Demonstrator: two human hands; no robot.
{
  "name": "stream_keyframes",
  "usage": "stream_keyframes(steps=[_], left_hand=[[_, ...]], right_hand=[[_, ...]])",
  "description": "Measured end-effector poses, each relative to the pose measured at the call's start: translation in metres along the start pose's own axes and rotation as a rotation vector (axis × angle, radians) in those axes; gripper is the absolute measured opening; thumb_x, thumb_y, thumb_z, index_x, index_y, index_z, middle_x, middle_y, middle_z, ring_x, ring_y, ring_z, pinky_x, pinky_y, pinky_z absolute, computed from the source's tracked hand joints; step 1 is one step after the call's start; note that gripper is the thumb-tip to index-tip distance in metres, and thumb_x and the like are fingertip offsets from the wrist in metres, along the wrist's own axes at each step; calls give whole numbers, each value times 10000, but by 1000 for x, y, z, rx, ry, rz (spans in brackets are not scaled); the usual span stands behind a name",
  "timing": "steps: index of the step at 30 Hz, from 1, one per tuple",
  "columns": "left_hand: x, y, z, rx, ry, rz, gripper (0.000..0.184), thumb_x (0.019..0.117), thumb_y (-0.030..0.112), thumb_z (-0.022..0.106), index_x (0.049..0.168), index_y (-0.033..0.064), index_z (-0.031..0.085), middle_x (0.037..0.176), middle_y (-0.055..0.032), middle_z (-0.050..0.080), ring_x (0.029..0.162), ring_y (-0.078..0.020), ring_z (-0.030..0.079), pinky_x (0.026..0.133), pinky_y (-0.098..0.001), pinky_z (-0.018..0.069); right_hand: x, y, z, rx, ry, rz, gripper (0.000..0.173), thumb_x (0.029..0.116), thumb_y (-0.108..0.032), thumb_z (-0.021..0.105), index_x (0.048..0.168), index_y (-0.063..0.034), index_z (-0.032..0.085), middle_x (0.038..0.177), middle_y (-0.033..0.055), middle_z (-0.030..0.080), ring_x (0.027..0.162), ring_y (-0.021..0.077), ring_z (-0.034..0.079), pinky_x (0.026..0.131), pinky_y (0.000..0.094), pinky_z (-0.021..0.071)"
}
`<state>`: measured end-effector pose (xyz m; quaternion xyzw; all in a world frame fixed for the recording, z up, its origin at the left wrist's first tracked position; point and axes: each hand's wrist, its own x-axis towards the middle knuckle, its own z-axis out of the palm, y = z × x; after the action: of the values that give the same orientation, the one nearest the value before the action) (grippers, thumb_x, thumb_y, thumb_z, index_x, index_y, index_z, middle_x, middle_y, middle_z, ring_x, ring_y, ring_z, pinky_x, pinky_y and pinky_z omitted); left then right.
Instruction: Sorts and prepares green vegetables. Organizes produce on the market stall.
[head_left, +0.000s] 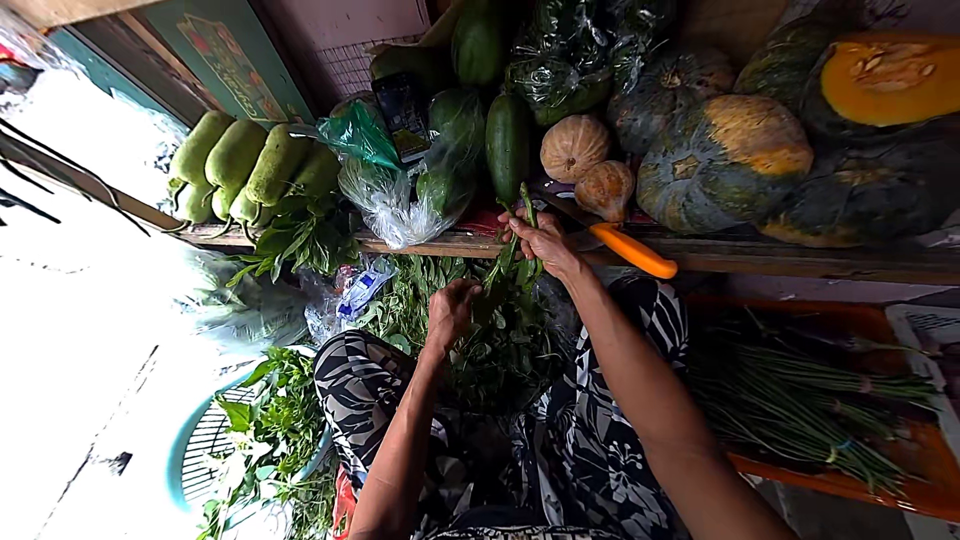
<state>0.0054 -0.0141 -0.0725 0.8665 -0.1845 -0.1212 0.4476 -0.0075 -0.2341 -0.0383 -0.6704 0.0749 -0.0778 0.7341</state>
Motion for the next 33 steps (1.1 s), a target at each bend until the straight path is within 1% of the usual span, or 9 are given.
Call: stream_keyframes(steps=[3,7,12,16,20,23,25,28,33], left_hand=[[3,-6,-12,106,-40,-106,209,1024,179,614,1118,21,712,966,-117,725,899,-217,688,883,-452,530],[-4,-11,-21,522,-158,-357,334,1063,264,495,1250,48,669,1189,-204,692,1156,-386,645,974,-603,474],[-32,-44,-11,881,-611,-564,355,1016,245,554,1198,-40,665,1314,-275,618,1269,-448,566,1007,-656,437],[-26,-25,-8,702,-292,-382,483,1041,148,500,1494,-15,469,1511,-310,440,1395,-497,426,1108,-619,383],[-7,10,-6,284,170,46,371,1070,167,499,1379,-24,575,1355,-263,592,1248,-415,585,1049,-542,467],[9,23,2,15,167,278,500,1000,257,668,1381,-45,550,1358,-230,617,1276,-344,596,1099,-509,451],[18,26,9,-30,174,307,433,983,188,697,1330,-46,587,1225,-214,690,1140,-314,680,1020,-493,516],[22,29,10,-144,140,215,282,1033,141,607,1270,-11,627,1117,-157,714,972,-204,696,906,-409,549],[20,18,11,-434,1,133,303,1087,101,424,1360,0,510,1080,-93,650,905,-116,617,834,-326,517]], right_hand=[[-4,-2,-1,-9,1,-115,232,1075,-84,475,1211,4,641,842,-16,678,489,-38,447,438,128,360],[1,-1,-5,138,253,-104,202,1080,-103,473,1182,4,612,813,-11,658,479,-25,438,440,134,369],[3,-5,-9,329,385,-19,168,1068,-132,534,1160,-11,604,797,13,669,468,31,483,462,182,457],[0,-4,-2,273,301,76,156,1050,-142,579,1143,-18,598,788,27,693,480,36,512,471,189,471],[-4,-1,9,181,173,172,167,1009,-143,649,1127,-31,612,845,27,687,503,21,469,488,184,433],[-7,3,22,184,109,216,143,996,-138,670,1078,-27,633,778,7,657,482,24,466,487,185,452],[-9,4,23,193,16,241,170,1030,-144,618,1139,-17,648,795,-2,638,492,23,469,495,182,467],[-10,-1,16,129,-102,227,230,1044,-87,567,1253,-22,638,973,22,701,516,4,472,484,169,439],[-8,1,17,-152,-96,165,197,942,-108,738,1123,-43,695,897,20,677,527,20,466,475,183,395]])
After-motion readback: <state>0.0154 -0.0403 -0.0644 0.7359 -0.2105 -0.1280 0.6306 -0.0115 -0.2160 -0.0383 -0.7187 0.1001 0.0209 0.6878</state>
